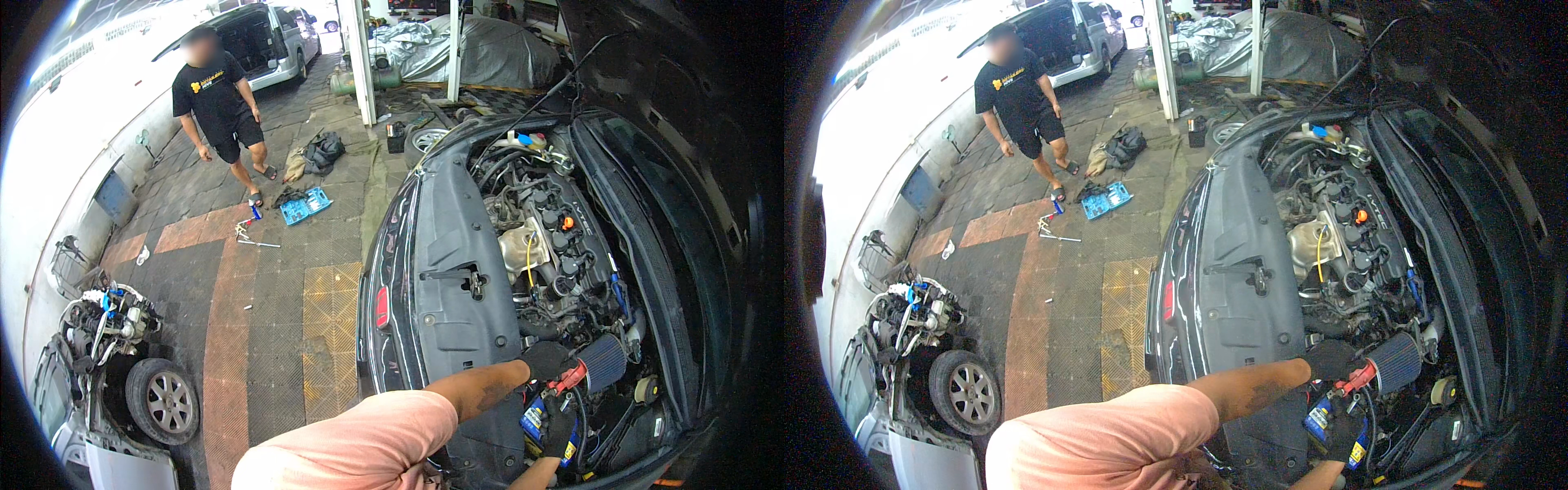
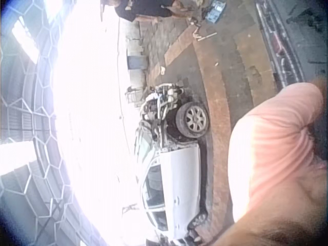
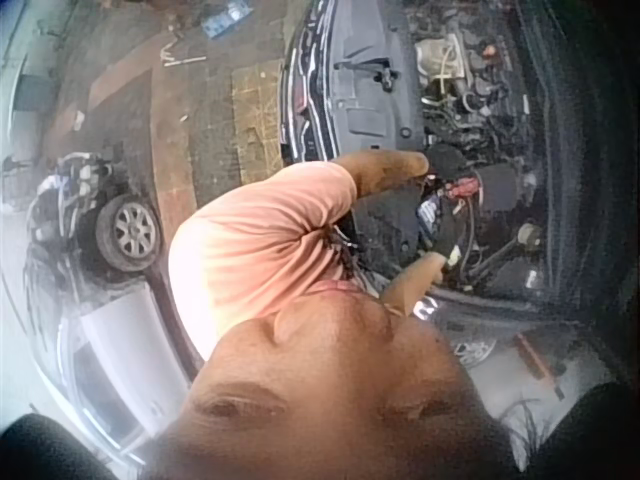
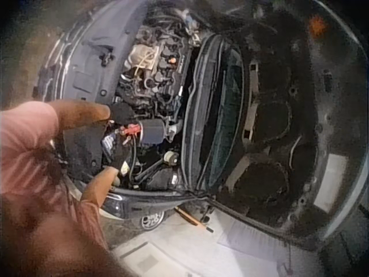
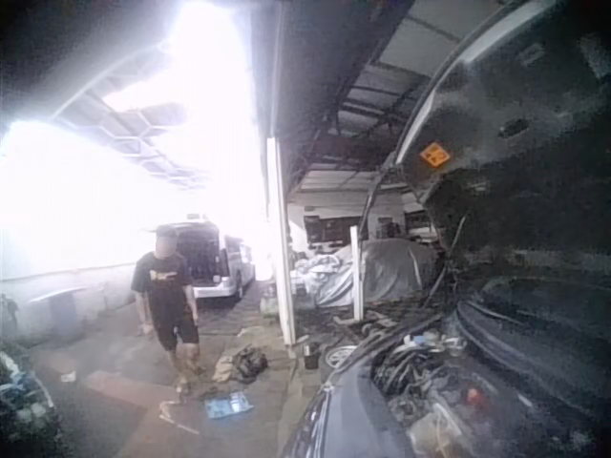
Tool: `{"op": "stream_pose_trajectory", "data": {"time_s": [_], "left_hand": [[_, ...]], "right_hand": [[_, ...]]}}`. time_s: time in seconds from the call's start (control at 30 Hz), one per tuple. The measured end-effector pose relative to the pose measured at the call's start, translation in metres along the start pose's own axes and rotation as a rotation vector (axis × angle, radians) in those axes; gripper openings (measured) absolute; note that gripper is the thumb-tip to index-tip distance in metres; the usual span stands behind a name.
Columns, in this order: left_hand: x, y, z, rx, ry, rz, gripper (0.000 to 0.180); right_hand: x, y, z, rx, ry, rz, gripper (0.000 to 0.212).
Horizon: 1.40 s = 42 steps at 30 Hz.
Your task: The person removes the old car battery from the engine bay and installs a new one. They connect the red and black cables to the battery terminals and tighten the connections using a wrench.
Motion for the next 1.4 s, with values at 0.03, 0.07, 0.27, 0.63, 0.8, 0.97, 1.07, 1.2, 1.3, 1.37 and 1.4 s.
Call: {"op": "stream_pose_trajectory", "data": {"time_s": [0.03,0.07,0.27,0.63,0.8,0.97,1.07,1.2,1.3,1.37,1.4], "left_hand": [[-0.003,-0.003,-0.001,-0.021,-0.004,0.013,0.042],[-0.006,-0.008,0.005,-0.025,-0.005,0.005,0.042],[-0.009,-0.016,0.014,-0.060,-0.080,-0.058,0.045],[-0.002,-0.008,0.007,-0.008,-0.069,-0.044,0.050],[-0.002,-0.005,0.006,-0.032,-0.059,-0.030,0.050],[-0.007,-0.011,0.005,-0.021,-0.029,-0.009,0.053],[-0.001,-0.007,0.018,-0.003,-0.008,-0.035,0.053],[-0.009,-0.014,0.008,-0.009,-0.052,-0.019,0.050],[-0.005,-0.009,0.011,-0.027,-0.057,-0.009,0.047],[-0.005,-0.006,-0.003,-0.015,-0.086,0.027,0.045],[-0.002,-0.001,-0.009,0.002,-0.081,0.055,0.044]], "right_hand": [[-0.004,0.001,-0.005,0.132,0.065,-0.003,0.059],[-0.006,-0.001,-0.008,0.154,0.103,-0.004,0.060],[-0.011,-0.006,-0.012,0.089,0.143,-0.027,0.056],[0.001,-0.013,0.002,-0.257,0.040,-0.055,0.041],[0.017,-0.019,0.032,-0.212,-0.013,-0.050,0.035],[-0.019,0.000,-0.030,-0.015,0.128,-0.068,0.024],[0.005,-0.021,0.017,-0.153,-0.023,0.017,0.024],[-0.016,-0.002,-0.029,0.268,0.460,-0.106,0.022],[0.004,-0.013,0.014,-0.013,0.189,-0.034,0.018],[-0.018,0.004,-0.032,0.131,0.375,-0.139,0.017],[-0.017,0.007,-0.035,0.114,0.371,-0.151,0.017]]}}
Point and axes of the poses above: each hand's wrist, its own x-axis away from the middle knuckle, its own y-axis out of the back of the hand, z = x × y, the point moved 3 cm from there along -x, towards the middle knuckle, and after that the axes turned 5 degrees about y, right-handed, at the moved point
